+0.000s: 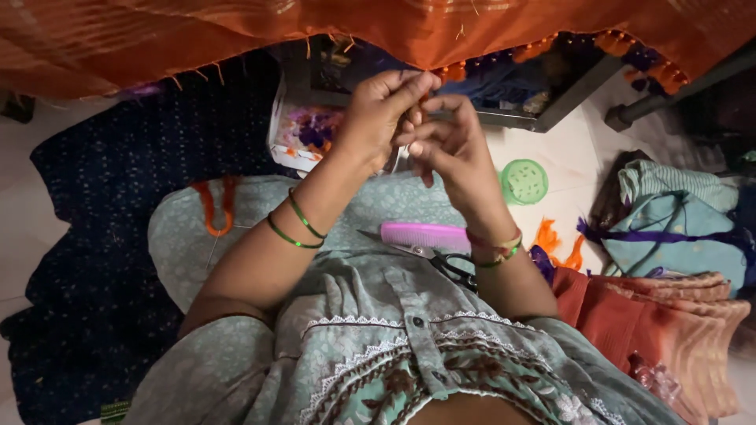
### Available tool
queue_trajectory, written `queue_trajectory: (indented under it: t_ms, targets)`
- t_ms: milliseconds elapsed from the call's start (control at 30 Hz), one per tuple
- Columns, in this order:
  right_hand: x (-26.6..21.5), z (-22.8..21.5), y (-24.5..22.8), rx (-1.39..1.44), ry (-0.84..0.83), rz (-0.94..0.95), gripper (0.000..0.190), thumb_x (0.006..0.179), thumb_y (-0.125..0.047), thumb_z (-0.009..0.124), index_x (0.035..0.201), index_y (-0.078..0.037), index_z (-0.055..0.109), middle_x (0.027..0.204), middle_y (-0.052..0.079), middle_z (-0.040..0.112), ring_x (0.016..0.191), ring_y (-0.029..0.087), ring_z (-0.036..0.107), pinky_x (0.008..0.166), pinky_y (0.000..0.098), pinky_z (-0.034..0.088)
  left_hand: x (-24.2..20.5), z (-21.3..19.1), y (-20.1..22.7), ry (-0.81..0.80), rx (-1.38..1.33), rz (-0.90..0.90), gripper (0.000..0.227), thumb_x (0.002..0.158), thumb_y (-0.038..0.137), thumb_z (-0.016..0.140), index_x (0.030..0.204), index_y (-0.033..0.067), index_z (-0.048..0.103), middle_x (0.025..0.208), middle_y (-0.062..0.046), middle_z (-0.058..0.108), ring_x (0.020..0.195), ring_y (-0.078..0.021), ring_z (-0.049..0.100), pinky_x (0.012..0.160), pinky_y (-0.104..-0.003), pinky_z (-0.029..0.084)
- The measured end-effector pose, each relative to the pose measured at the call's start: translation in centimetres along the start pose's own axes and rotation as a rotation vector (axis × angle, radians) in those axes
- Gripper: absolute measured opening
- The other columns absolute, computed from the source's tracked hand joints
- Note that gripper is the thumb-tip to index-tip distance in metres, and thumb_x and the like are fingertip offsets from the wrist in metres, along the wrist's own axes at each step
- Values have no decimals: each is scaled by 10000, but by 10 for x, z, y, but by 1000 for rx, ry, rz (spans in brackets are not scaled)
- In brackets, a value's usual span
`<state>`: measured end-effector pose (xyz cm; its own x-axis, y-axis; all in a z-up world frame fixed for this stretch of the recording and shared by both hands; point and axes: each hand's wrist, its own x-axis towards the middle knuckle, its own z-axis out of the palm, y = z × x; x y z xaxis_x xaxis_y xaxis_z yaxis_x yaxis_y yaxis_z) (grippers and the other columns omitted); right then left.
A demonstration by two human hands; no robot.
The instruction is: The recorder is attaching and trimming decorative tassels on the edge of an orange fabric while sitting on the floor.
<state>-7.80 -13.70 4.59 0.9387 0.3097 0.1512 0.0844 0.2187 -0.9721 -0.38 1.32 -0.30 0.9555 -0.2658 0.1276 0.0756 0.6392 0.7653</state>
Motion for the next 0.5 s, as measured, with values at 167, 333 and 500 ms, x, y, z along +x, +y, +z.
queue_trajectory:
  t_ms: [167,333,500]
  targets:
    - [2,-11,18,-99,239,-38,207,956,-2,762,1122,17,640,943,66,708,699,106,538,561,216,410,-1,-3,7,16,57,60,222,987,200,703,1041,-12,741,796,7,695,596,-45,551,544,-212,438]
    - [-2,-13,-14,-836,69,-373,60,933,-30,753,976,-40,713,954,40,676,846,148,614,694,282,518,-2,-15,14,-3,98,-30,221,992,211,737,1051,-2,750,750,31,625,613,-36,553,529,-197,394]
    - [21,-18,-67,-1334,25,-694,106,941,26,740,1004,-50,699,912,90,609,930,307,554,832,417,457,-6,-8,39,-95,311,-78,199,965,201,744,1014,11,775,726,12,672,608,-46,584,537,-206,433]
